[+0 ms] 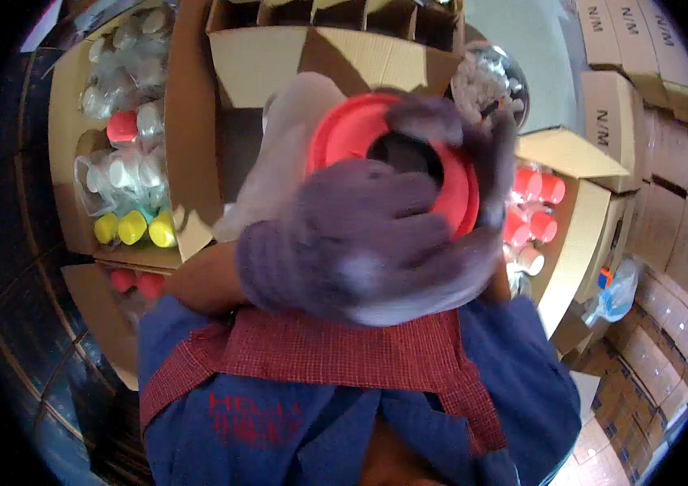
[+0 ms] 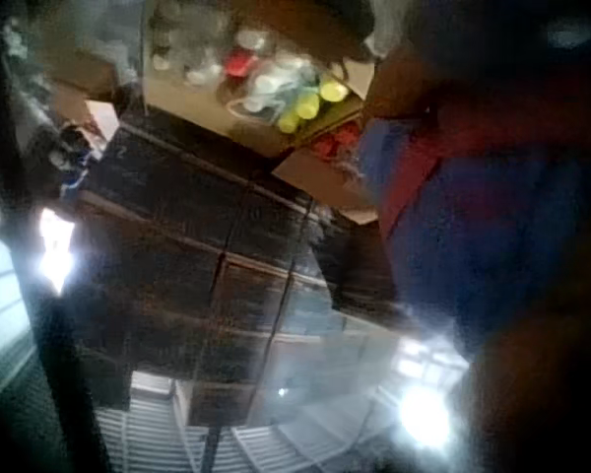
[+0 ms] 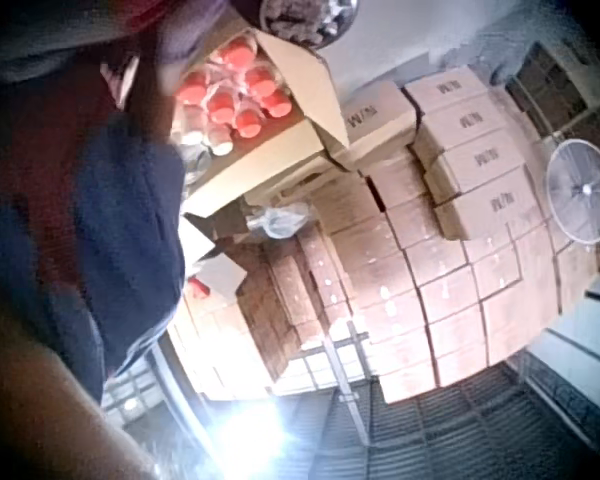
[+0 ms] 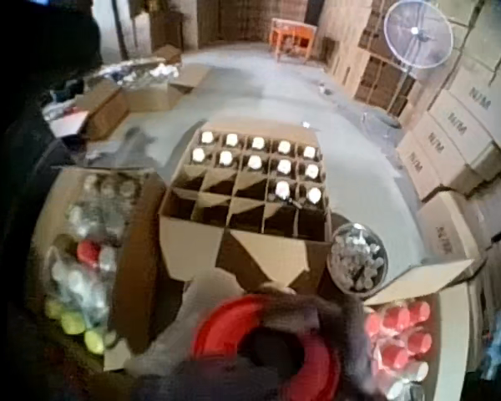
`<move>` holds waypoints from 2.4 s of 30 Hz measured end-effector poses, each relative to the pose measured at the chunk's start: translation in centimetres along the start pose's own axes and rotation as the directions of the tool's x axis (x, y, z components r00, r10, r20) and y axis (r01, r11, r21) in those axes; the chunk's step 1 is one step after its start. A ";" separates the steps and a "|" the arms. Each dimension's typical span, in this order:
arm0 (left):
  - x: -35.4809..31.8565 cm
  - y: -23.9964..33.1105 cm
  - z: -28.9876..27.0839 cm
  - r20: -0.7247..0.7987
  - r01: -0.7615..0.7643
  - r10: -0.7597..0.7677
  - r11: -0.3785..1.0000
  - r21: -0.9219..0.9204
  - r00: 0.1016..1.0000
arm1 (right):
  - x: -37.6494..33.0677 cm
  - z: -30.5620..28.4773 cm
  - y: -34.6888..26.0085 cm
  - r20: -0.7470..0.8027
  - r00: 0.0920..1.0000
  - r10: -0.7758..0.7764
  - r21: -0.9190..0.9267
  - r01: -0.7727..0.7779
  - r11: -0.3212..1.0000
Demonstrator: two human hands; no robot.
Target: The person assembles plastic containers by inserting lids and black rubber stoppers into the openings. They handle multiple containers, including white and pink ones, and place them into cardboard boxes. The person also removes plastic wrapping from the containers during the process.
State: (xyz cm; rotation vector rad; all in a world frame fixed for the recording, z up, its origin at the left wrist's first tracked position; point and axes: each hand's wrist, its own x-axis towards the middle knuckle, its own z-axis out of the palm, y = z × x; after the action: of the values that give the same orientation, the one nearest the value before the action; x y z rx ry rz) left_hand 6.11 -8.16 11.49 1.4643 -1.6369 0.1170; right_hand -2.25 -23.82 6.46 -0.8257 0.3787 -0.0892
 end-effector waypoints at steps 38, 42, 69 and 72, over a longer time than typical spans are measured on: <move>-4.1 -9.0 -1.8 0.146 0.434 -0.416 0.774 -0.461 0.897 | 7.7 -0.7 1.3 0.188 0.977 0.103 0.119 -0.127 0.985; -1.8 -7.5 -2.9 0.156 0.269 -0.259 0.962 -0.044 0.953 | 8.8 -3.1 0.5 0.299 0.931 0.208 0.153 -0.262 0.953; 0.2 0.9 1.1 0.080 0.107 -0.141 0.938 0.331 0.987 | 12.8 4.2 -3.5 0.681 0.540 0.494 -0.630 0.089 0.771; 0.4 0.8 0.9 0.143 0.070 -0.134 0.921 0.384 0.981 | 14.4 5.4 -2.8 0.763 0.416 0.495 -0.598 0.164 0.784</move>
State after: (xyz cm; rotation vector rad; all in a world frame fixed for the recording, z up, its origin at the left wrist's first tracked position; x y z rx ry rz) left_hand 5.01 -8.75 11.57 1.8944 -1.7331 0.2703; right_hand 13.31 -25.16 7.58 -1.3346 -0.6221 0.7397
